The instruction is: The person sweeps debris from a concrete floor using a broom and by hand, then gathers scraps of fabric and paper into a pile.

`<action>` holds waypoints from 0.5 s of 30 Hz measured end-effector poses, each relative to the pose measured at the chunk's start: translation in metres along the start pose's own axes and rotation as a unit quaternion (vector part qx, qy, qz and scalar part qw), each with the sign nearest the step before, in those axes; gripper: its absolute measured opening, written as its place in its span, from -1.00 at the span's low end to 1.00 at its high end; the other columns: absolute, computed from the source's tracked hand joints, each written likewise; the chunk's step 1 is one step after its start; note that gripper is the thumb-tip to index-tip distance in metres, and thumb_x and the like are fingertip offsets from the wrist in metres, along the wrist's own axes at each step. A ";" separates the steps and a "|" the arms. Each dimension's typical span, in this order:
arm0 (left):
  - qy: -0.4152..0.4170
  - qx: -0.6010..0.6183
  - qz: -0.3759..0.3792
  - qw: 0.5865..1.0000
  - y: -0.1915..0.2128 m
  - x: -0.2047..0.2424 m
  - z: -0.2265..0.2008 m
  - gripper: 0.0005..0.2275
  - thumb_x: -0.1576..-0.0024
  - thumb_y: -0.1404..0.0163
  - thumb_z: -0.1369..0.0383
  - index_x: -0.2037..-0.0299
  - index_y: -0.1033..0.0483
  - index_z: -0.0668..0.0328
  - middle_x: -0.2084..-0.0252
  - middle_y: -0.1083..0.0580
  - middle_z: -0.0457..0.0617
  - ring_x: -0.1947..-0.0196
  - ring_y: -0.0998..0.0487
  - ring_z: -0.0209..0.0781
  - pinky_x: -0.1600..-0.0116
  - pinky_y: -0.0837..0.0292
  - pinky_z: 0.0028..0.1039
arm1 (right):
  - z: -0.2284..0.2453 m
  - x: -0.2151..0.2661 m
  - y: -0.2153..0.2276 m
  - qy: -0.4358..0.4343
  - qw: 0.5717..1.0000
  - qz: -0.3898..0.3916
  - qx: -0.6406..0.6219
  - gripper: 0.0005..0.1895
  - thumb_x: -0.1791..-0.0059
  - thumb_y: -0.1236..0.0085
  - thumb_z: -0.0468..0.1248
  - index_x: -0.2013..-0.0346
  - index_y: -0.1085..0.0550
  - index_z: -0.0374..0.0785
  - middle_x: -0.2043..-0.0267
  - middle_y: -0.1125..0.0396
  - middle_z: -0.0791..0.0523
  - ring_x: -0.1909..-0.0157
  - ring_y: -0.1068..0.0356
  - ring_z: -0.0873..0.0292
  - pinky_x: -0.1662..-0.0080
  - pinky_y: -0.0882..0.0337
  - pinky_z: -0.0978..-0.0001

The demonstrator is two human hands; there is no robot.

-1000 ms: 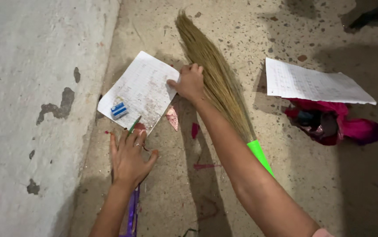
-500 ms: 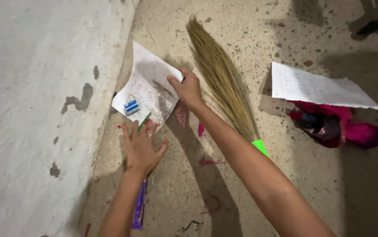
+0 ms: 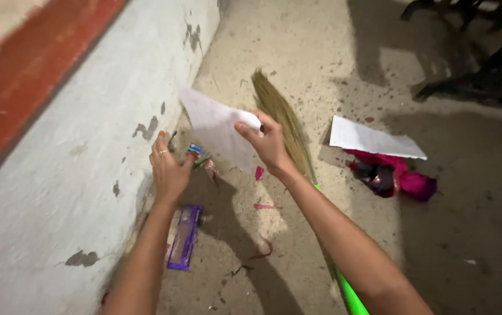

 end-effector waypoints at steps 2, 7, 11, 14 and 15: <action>-0.016 0.015 -0.006 1.000 0.014 -0.004 -0.014 -0.10 0.03 -0.34 0.30 -0.41 0.02 0.50 -0.36 -0.24 0.39 -0.31 -0.24 0.35 -0.35 -0.17 -0.12 | 0.023 0.007 0.002 -0.040 0.998 0.016 -0.045 -0.71 -0.02 -0.31 -0.17 0.09 -0.55 -0.30 0.15 -0.42 0.14 0.13 -0.35 0.31 0.09 -0.38 0.43; 0.072 0.182 0.129 0.972 0.024 0.002 -0.037 -0.09 0.08 -0.30 0.37 -0.46 0.04 0.35 -0.26 -0.38 0.25 -0.21 -0.43 0.02 -0.22 -0.37 -0.30 | 0.059 0.017 0.008 -0.079 0.981 0.071 -0.165 -0.63 0.00 -0.25 -0.18 -0.03 -0.51 -0.33 0.00 -0.48 0.07 -0.03 -0.45 0.25 -0.10 -0.43 0.36; 0.123 0.258 0.224 0.932 0.014 0.021 -0.039 -0.43 0.01 -0.28 0.29 -0.19 -0.42 0.41 -0.06 -0.57 0.18 -0.04 -0.59 -0.06 -0.12 -0.50 -0.31 | 0.038 0.019 0.020 -0.153 0.954 0.069 -0.249 -0.50 0.03 -0.28 -0.07 -0.08 -0.47 -0.33 -0.04 -0.46 0.08 -0.09 -0.43 0.16 -0.15 -0.39 0.23; 0.214 0.283 0.240 0.904 0.009 0.028 -0.017 -0.62 -0.07 -0.23 0.23 0.04 -0.62 0.42 0.16 -0.64 0.18 0.22 -0.64 -0.02 0.08 -0.56 -0.19 | -0.009 0.014 0.042 -0.157 0.973 0.026 -0.165 -0.36 0.01 -0.24 0.05 -0.18 -0.42 -0.37 -0.13 -0.41 0.05 -0.20 -0.37 0.11 -0.24 -0.33 0.20; 0.180 0.249 0.205 0.929 0.013 0.022 -0.013 -0.63 -0.08 -0.23 0.22 0.05 -0.62 0.40 0.19 -0.64 0.17 0.25 -0.63 -0.02 0.10 -0.55 -0.19 | -0.027 0.013 0.054 -0.166 0.983 -0.011 -0.078 -0.31 -0.02 -0.17 0.12 -0.20 -0.41 -0.37 -0.15 -0.39 0.04 -0.22 -0.35 0.09 -0.24 -0.32 0.20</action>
Point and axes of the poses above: each hand's wrist, its own x-axis away from the middle knuckle, its own y-axis out of the back of the hand, z = x × y, the point moved 5 cm from there along -x, towards the middle knuckle
